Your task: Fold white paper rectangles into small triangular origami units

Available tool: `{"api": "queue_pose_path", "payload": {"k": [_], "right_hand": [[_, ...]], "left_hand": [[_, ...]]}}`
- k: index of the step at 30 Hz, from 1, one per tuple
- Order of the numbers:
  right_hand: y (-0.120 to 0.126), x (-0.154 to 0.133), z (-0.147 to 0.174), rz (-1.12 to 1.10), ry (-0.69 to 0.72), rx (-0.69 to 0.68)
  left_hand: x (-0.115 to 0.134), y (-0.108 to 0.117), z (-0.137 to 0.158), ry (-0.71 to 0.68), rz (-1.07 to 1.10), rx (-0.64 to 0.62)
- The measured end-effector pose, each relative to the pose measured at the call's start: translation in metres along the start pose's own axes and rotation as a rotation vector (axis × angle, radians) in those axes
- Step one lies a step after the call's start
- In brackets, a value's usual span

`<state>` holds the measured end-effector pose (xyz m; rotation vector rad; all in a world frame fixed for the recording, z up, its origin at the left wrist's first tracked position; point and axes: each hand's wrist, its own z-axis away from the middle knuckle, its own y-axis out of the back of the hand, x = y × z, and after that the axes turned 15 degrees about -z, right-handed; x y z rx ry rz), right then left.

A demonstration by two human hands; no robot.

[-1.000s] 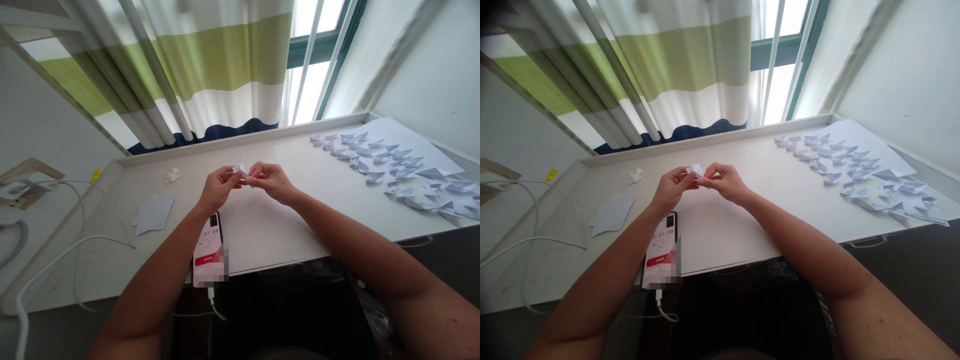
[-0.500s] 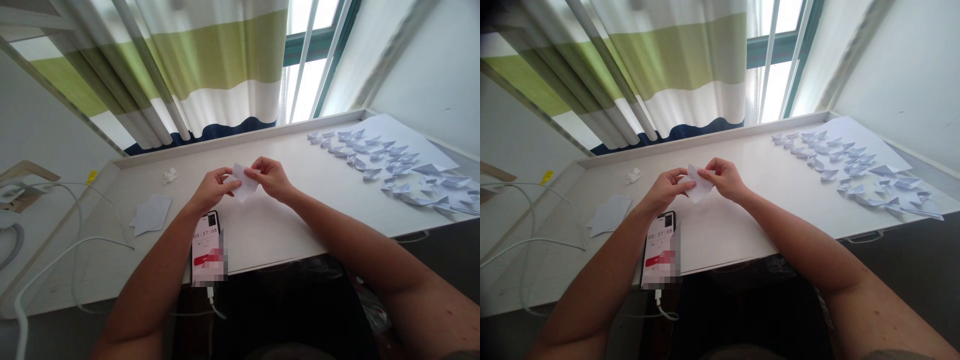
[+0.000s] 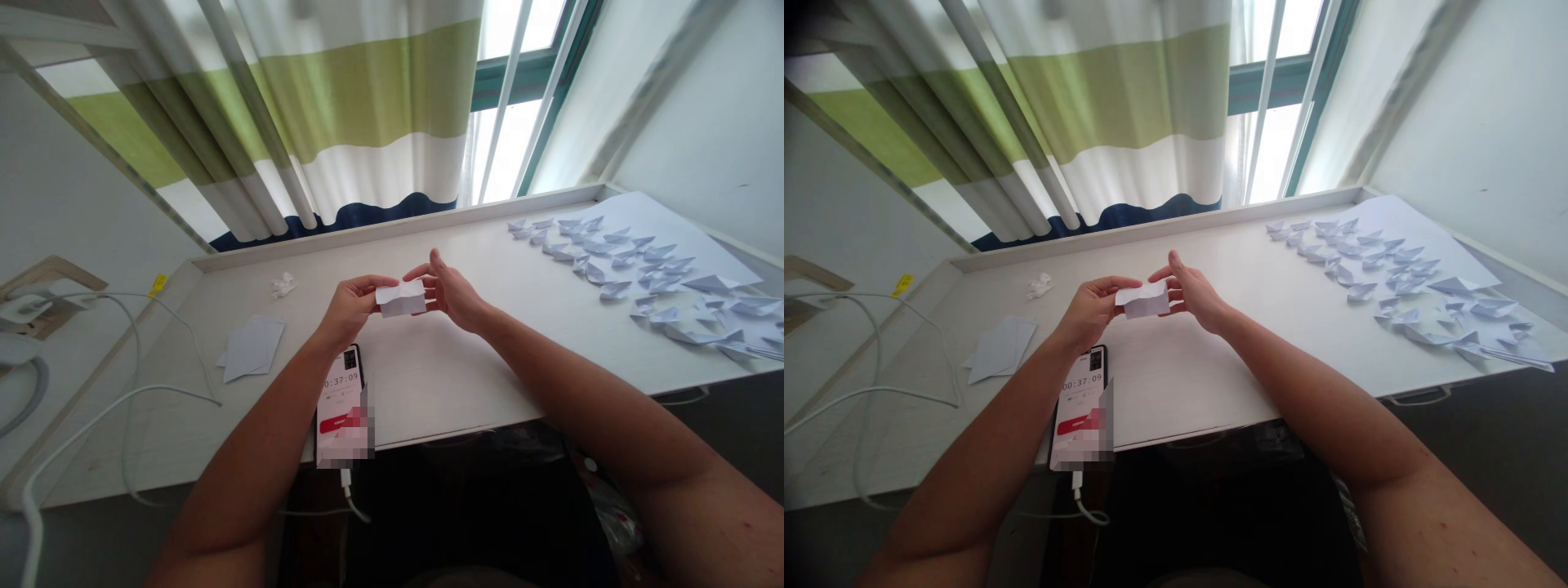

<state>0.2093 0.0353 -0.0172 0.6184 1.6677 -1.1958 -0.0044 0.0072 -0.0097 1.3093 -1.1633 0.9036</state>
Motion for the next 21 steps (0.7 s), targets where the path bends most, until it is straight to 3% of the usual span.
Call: {"api": "queue_pose_path", "payload": {"k": [3,8,13,21], "right_hand": [[0.003,-0.003,0.0,0.017,-0.048,-0.041],[0.006,0.001,-0.003,0.076,0.055,-0.054],[0.005,0.006,-0.005,0.012,0.19,-0.05],[0.003,0.005,-0.002,-0.007,0.168,-0.097]], "left_hand": [[0.0,0.001,0.0,0.005,-0.036,-0.006],[0.007,-0.001,0.002,0.02,0.001,-0.068],[0.011,-0.002,0.004,0.016,-0.008,-0.031],[0.008,-0.001,0.002,-0.034,-0.032,0.065]]}}
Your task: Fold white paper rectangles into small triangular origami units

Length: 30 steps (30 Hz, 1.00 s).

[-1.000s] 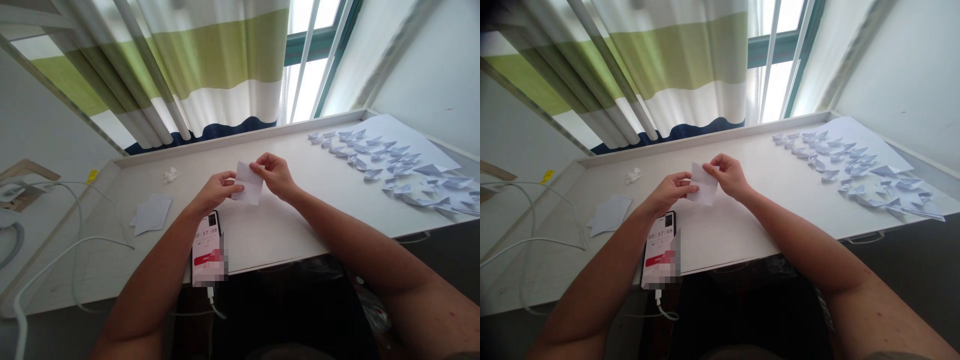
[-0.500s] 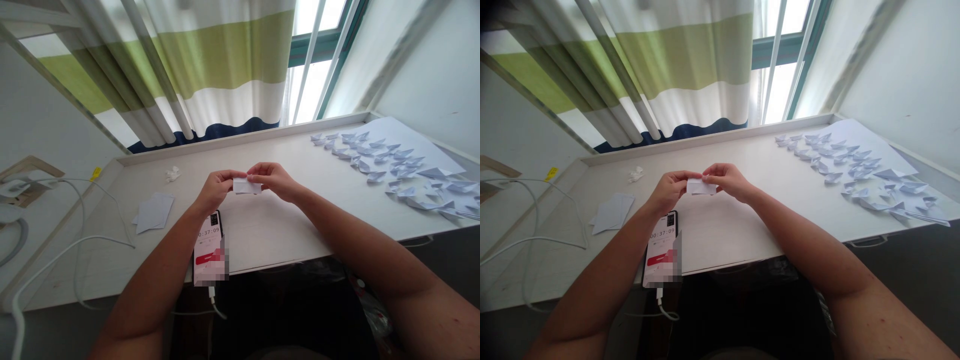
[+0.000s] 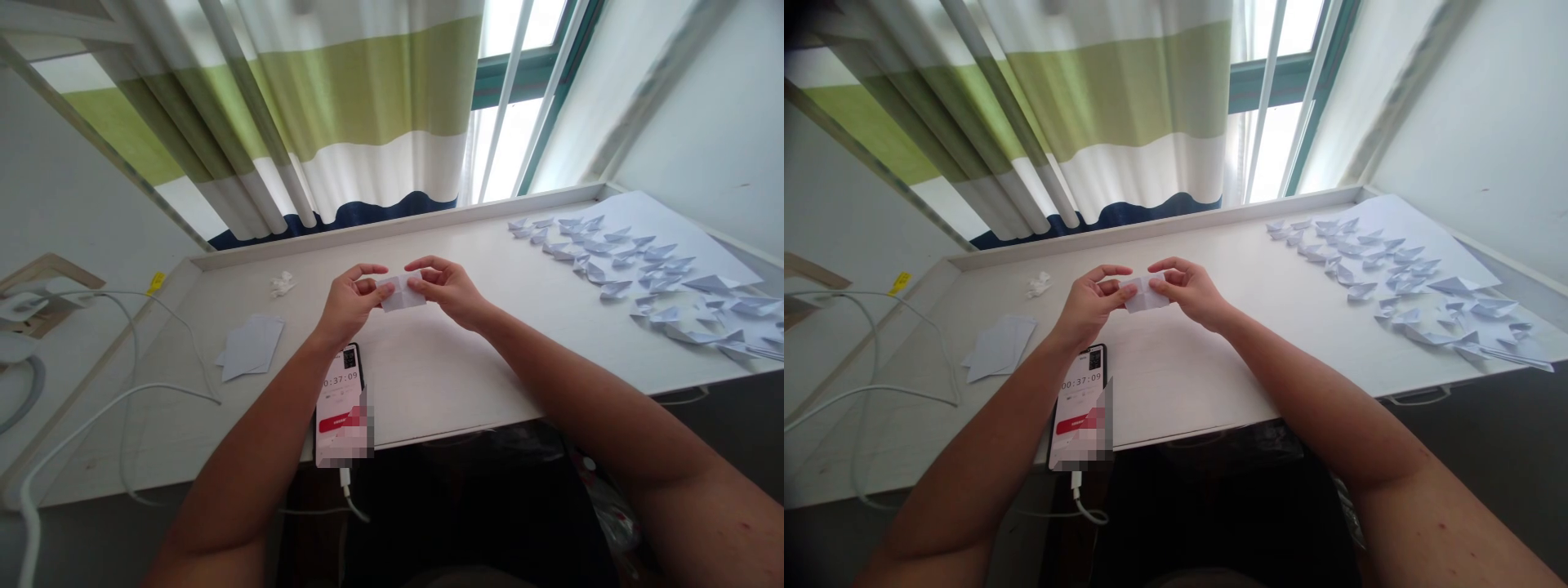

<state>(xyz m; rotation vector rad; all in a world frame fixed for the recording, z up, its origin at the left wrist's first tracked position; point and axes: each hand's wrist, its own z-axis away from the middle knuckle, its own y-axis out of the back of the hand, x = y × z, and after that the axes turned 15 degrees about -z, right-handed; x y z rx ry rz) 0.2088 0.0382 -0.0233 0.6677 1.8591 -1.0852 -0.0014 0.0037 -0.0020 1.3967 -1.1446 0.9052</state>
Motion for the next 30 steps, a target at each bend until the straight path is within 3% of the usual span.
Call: {"api": "queue_pose_path", "payload": {"k": [12,17,23,30], "right_hand": [[0.003,-0.001,-0.001,-0.017,0.02,-0.005],[0.004,0.001,-0.002,0.027,0.067,-0.008],[0.006,0.001,-0.003,0.227,0.097,0.096],[0.002,0.0,-0.001,0.287,0.091,0.135]], "left_hand": [[-0.004,0.004,-0.004,0.022,0.048,0.068],[-0.005,0.005,-0.002,0.035,-0.061,-0.054],[-0.008,-0.003,0.002,-0.248,-0.516,-0.016],[-0.007,-0.006,0.006,-0.29,-0.529,-0.111]]}}
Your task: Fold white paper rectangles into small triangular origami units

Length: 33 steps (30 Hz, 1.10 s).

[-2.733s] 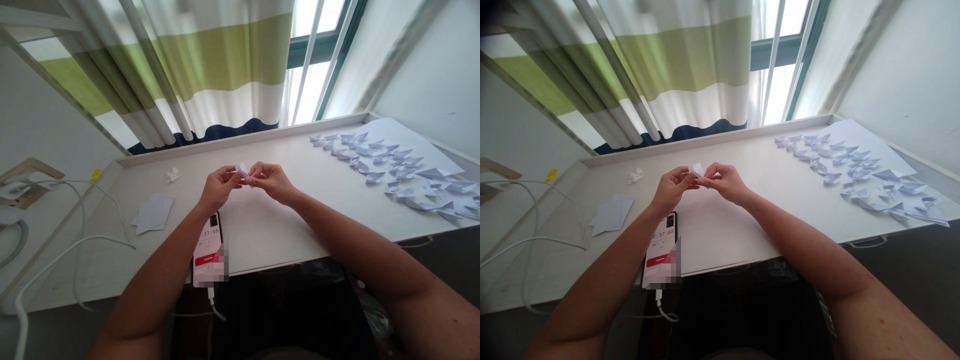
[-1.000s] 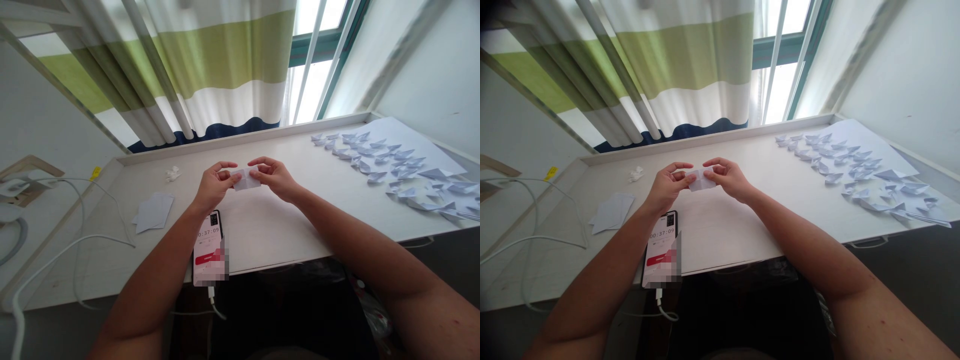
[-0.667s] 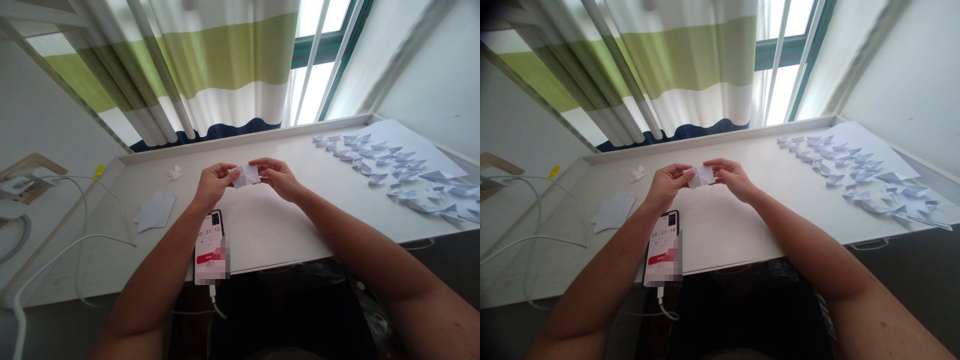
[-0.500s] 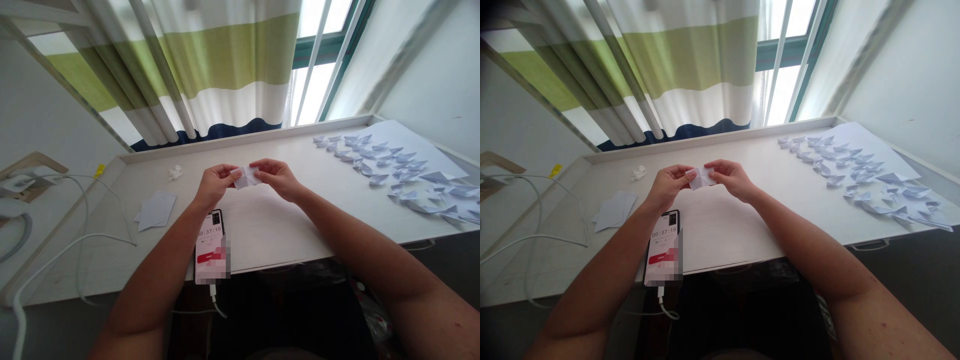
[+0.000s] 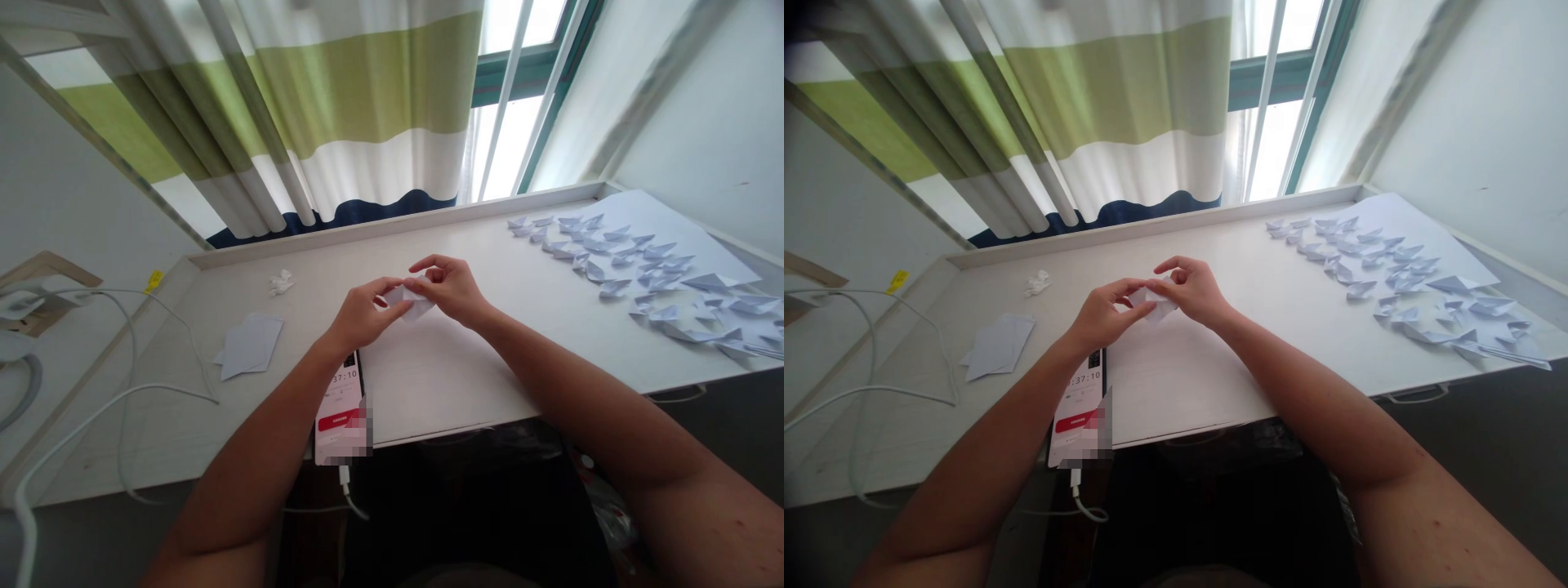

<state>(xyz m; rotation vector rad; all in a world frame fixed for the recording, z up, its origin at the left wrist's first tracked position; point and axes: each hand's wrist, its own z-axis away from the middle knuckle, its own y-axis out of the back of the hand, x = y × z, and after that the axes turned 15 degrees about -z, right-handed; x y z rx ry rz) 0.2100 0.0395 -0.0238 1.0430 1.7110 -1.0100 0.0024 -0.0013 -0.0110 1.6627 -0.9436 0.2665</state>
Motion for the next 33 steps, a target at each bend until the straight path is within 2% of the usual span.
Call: {"api": "queue_pose_path", "payload": {"k": [4,10,13,16,19,24,33], "right_hand": [[0.0,-0.001,0.0,-0.067,-0.074,-0.021],[-0.003,0.0,0.001,-0.087,-0.142,-0.144],[-0.001,0.002,-0.001,-0.037,-0.107,-0.077],[0.002,0.003,-0.004,-0.054,-0.039,0.084],[0.002,0.002,-0.005,-0.15,-0.072,0.127],[-0.001,-0.005,0.0,-0.204,-0.202,-0.049],[0.002,-0.005,-0.002,-0.199,-0.17,-0.085]], "left_hand": [[0.003,0.004,-0.001,0.054,0.085,0.051],[-0.002,0.008,-0.008,0.217,0.18,0.171],[-0.004,0.009,-0.01,0.341,0.295,0.162],[-0.001,0.01,-0.01,0.46,0.476,0.057],[0.003,0.011,-0.009,0.467,0.58,-0.012],[0.004,0.013,-0.009,0.468,0.587,0.015],[-0.001,0.016,-0.009,0.464,0.547,0.034]]}}
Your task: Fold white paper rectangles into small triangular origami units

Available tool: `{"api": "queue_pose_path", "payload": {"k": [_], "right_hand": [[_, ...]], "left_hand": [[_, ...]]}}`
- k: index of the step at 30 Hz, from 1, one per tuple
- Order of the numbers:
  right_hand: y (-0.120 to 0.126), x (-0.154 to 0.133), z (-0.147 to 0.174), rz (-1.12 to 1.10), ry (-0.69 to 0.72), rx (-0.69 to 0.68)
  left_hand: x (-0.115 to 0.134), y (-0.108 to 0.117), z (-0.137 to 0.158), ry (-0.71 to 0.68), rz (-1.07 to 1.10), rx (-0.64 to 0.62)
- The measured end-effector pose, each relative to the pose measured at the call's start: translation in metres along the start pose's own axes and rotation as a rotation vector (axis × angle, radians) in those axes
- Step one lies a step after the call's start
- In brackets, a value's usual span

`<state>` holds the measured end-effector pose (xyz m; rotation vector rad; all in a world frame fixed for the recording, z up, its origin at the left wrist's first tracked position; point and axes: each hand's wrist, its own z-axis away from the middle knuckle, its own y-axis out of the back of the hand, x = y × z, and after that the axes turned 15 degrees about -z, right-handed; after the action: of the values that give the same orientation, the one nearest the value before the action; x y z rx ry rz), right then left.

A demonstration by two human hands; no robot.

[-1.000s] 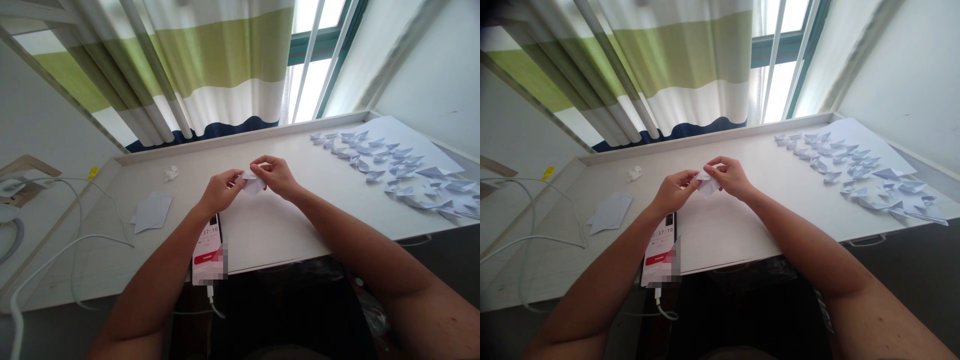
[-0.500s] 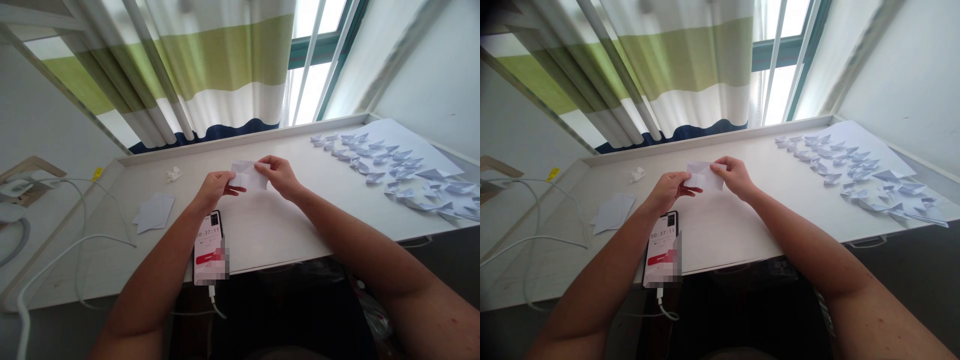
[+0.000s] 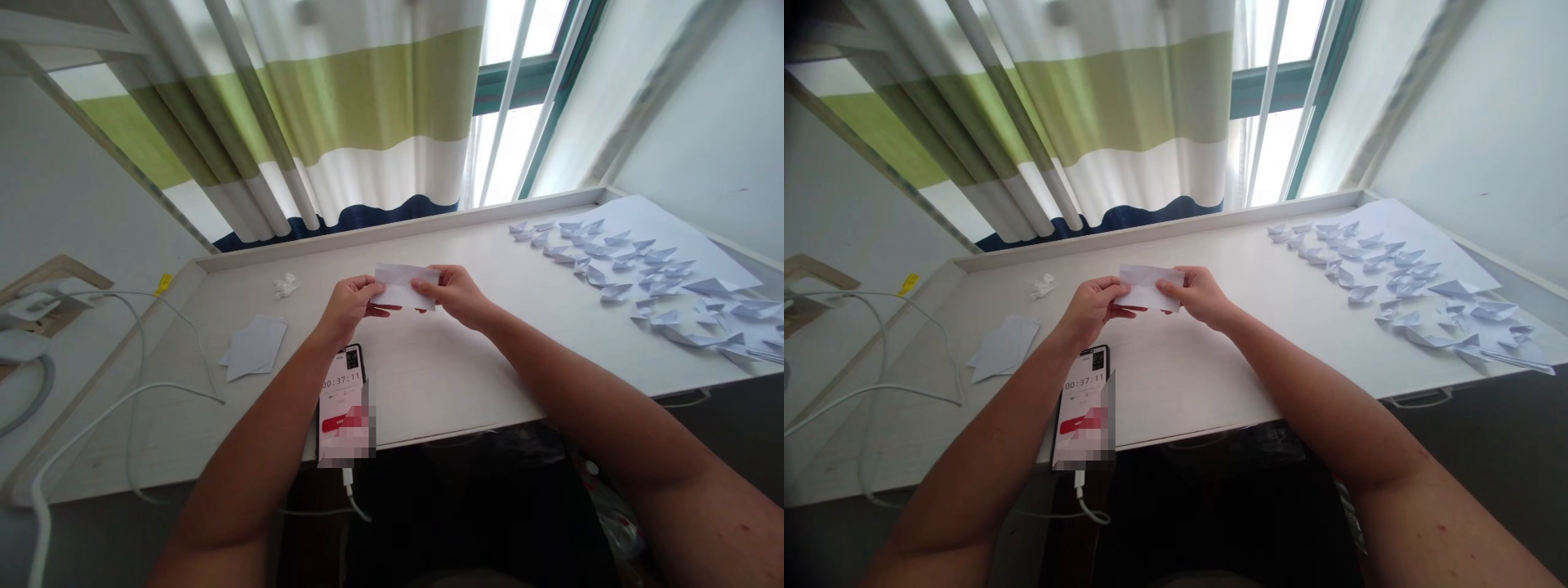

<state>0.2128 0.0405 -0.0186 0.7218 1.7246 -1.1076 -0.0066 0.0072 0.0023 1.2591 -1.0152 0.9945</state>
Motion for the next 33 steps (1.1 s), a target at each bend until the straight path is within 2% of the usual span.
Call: {"api": "queue_pose_path", "payload": {"k": [5,11,20,29,33], "right_hand": [[-0.001,0.0,0.001,0.007,-0.02,-0.046],[0.0,0.002,0.0,0.004,-0.012,0.022],[0.001,-0.004,0.001,-0.079,0.014,-0.012],[0.003,-0.009,0.002,-0.131,-0.029,-0.066],[0.004,-0.004,0.0,-0.022,-0.046,-0.006]], "left_hand": [[-0.003,0.002,0.0,-0.07,-0.036,-0.034],[-0.005,0.001,-0.001,-0.064,-0.003,-0.058],[0.0,0.004,-0.001,-0.074,0.072,0.004],[0.001,0.005,0.001,-0.085,0.066,-0.007],[0.0,0.001,0.002,-0.099,0.003,-0.019]]}}
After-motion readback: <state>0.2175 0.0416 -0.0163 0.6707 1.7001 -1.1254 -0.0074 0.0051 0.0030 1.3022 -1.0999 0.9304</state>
